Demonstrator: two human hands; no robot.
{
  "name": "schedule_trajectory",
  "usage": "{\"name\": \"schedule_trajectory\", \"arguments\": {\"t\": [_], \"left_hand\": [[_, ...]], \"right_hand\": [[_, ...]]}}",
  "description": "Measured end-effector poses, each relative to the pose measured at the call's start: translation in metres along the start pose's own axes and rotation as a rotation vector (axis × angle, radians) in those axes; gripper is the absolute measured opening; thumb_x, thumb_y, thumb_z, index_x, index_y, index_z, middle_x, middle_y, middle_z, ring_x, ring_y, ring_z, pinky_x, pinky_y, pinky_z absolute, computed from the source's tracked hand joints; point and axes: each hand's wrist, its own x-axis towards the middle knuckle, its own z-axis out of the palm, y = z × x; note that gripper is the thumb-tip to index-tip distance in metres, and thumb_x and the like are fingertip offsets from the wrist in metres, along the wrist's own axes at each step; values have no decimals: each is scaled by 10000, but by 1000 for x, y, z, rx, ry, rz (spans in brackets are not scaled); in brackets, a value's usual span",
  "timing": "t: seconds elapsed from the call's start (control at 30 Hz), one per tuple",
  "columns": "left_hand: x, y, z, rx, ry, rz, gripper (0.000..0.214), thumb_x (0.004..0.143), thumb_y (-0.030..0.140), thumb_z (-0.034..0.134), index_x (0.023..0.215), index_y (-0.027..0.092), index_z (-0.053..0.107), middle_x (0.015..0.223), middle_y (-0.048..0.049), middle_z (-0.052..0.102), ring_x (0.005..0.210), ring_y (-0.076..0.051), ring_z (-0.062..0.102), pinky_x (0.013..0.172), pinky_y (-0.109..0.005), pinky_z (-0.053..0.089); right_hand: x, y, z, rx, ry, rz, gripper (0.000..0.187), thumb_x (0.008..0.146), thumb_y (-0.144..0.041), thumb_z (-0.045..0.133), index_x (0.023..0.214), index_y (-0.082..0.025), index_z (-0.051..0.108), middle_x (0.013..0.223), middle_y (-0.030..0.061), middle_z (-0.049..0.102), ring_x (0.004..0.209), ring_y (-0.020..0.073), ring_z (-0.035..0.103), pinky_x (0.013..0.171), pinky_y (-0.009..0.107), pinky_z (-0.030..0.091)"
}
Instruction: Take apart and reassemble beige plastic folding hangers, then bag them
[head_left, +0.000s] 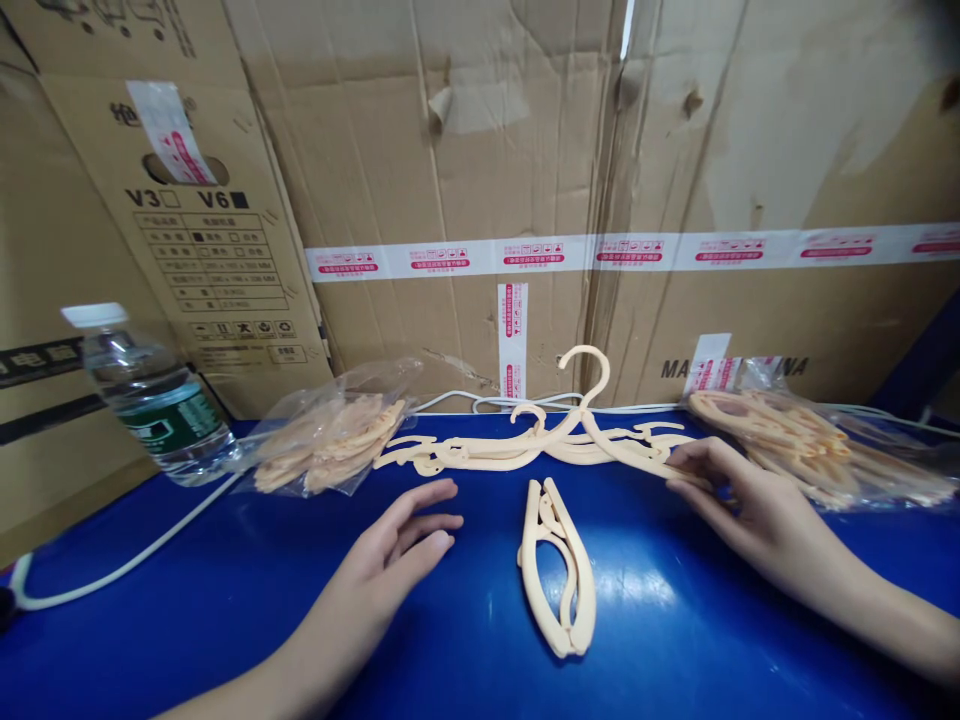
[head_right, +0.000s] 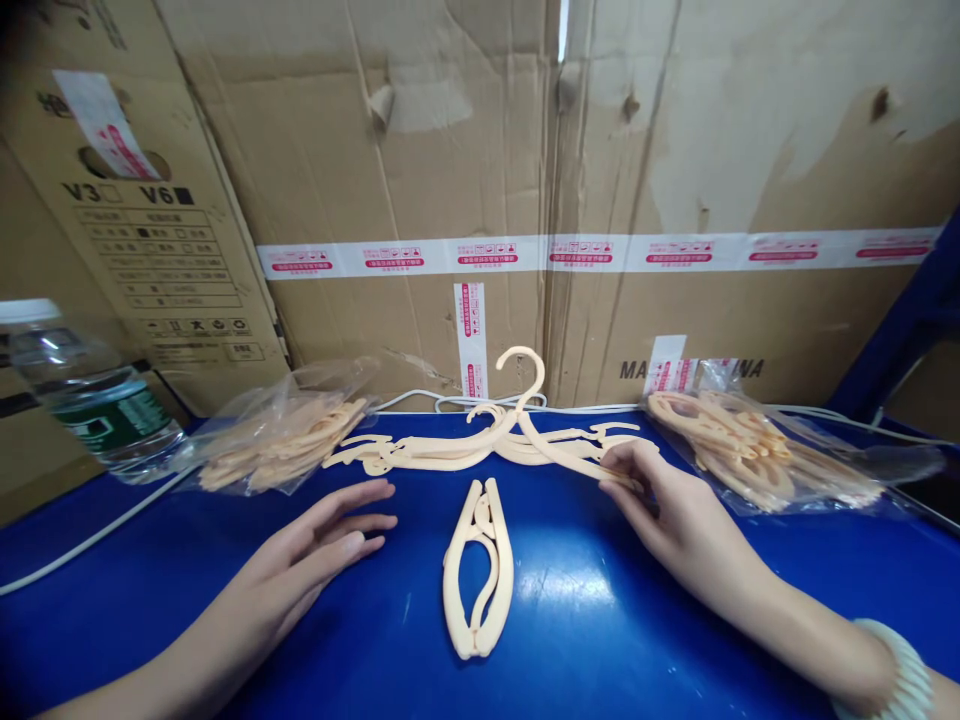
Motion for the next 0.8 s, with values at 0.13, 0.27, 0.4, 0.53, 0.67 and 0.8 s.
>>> {"name": "schedule_trajectory", "arguments": {"t": [0.13,0.27,0.4,0.53,0.67,0.8], "left_hand": [[6,-7,2,-163,163,-18,756,748,445,737,1398,265,395,1504,-125,388,1181,-317,579,1013,-438,461],[0,-9,7,-160,157,83,858,786,419,715,1482,345,218,1530,-116,330,1117,-279,615,948,-412,505],[-9,2,10,-4,-6,95,663,849,408,655,1441,359,359,1363,-67,534,1013,-205,627,931,-338,495],[-11,17,9,174,28,81,418,829,441,662,1213,277,641,912,-23,677,745,-152,585,704,-241,510],[-5,16,7,148,103,59,362,804,455,684,1084,226,707,790,-11,673,608,-122,541,589,-219,489],[-1,10,4,96,127,43,340,784,432,718,1021,189,730,724,-20,684,621,-142,585,617,-236,512]], "right_hand": [[0,-4,-3,-24,19,-66,218,937,-368,510,1074,-217,589,992,82,706,866,237,692,708,327,570],[-3,-14,-6,-29,-32,-149,178,942,-307,501,1054,-229,616,970,76,719,848,231,703,705,324,582],[-5,-24,-5,-18,-76,-227,176,934,-250,499,1050,-242,631,951,60,726,854,215,707,711,303,585],[-8,-28,-4,-39,-120,-293,209,947,-207,484,1123,-235,593,972,65,704,870,194,681,711,283,563],[-10,-26,-7,-253,-70,-397,279,938,-189,474,1190,-235,584,952,79,696,827,233,625,681,348,514],[-8,-31,-16,-539,32,-514,394,905,-154,420,1255,-260,568,927,75,738,788,300,610,650,419,449]]}}
